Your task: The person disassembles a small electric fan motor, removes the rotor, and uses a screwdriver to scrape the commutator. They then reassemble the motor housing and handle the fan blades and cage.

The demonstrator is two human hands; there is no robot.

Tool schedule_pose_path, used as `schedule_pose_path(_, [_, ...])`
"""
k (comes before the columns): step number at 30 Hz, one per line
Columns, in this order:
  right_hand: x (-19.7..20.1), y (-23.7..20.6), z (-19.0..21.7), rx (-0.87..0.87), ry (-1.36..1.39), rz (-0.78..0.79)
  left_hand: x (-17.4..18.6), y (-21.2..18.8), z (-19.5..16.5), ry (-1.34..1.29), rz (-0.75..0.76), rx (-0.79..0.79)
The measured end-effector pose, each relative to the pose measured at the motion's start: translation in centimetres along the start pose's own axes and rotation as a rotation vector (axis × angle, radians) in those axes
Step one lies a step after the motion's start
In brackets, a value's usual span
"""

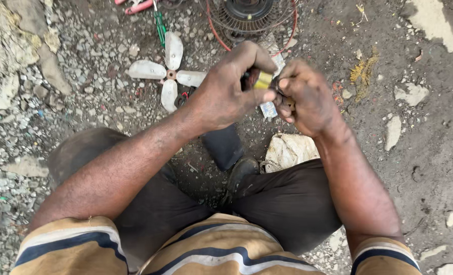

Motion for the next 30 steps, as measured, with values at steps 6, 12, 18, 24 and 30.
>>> schedule_pose_path(6, [-1.5,-1.6,1.8,0.648,-1.195,0.076,0.0,-0.8,3.4,-0.52,0.281,0.861])
schedule_pose_path(12, [0.5,0.3,0.0,0.204,-0.176,-0.017,-0.4,-0.1,1.0,0.099,0.096,0.036])
schedule_pose_path(18, [0.1,-0.5,0.1,0.151,-0.171,-0.048,-0.6,-0.2,1.5,-0.052,0.047,0.247])
schedule_pose_path(24, [-0.2,-0.7,0.5,0.492,-0.549,-0.159,-0.6,-0.1,0.7,-0.021,0.027,0.124])
schedule_pose_path(30, [0.6,-0.9,-0.4,0.076,-0.154,-0.086,0.6,0.4,0.8,-0.074,0.141,0.096])
Point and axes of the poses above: each hand's wrist, its own y-axis towards the middle knuckle, its own x-axis out of the back of the hand, z = x × y, the point moved 4 cm from there along y, towards the middle knuckle, and after that the axes turned 1 degree about -y, right-handed, at the moved point
